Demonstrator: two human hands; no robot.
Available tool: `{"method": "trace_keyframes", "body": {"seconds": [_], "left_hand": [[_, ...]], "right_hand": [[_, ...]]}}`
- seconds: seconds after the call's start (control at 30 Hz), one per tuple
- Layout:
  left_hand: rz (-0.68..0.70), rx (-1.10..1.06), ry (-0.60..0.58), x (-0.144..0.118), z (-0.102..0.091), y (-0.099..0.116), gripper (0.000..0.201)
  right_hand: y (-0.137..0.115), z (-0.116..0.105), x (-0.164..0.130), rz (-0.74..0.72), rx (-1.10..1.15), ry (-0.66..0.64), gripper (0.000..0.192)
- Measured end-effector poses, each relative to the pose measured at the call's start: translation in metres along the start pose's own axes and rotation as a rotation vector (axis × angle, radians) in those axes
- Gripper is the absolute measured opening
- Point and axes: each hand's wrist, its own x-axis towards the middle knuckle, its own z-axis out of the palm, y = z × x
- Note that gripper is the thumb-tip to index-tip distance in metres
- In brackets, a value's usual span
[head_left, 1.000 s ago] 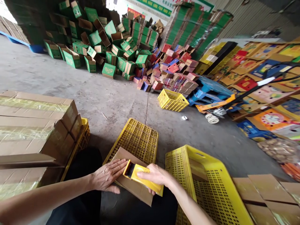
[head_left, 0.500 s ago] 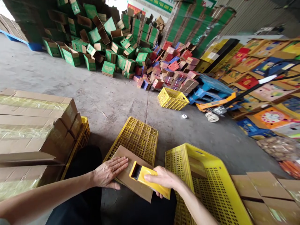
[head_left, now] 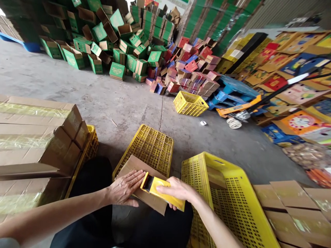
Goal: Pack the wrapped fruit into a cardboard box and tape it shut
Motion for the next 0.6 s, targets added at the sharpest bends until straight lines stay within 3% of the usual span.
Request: {"method": "trace_keyframes", "body": {"seconds": [0.3,0.6], "left_hand": [[0.010,0.005,-0.020,-0.001,0.002,-0.004,0.113],[-0.018,-0.012,-0.020,0.004,0.001,0.011,0.115]], "right_hand": [[0.027,-0.007,-0.024,0.013,0.009,0.004,0.037],[0.033,-0.002,-0.017,0.062,0.033,0.041,0.041]]}}
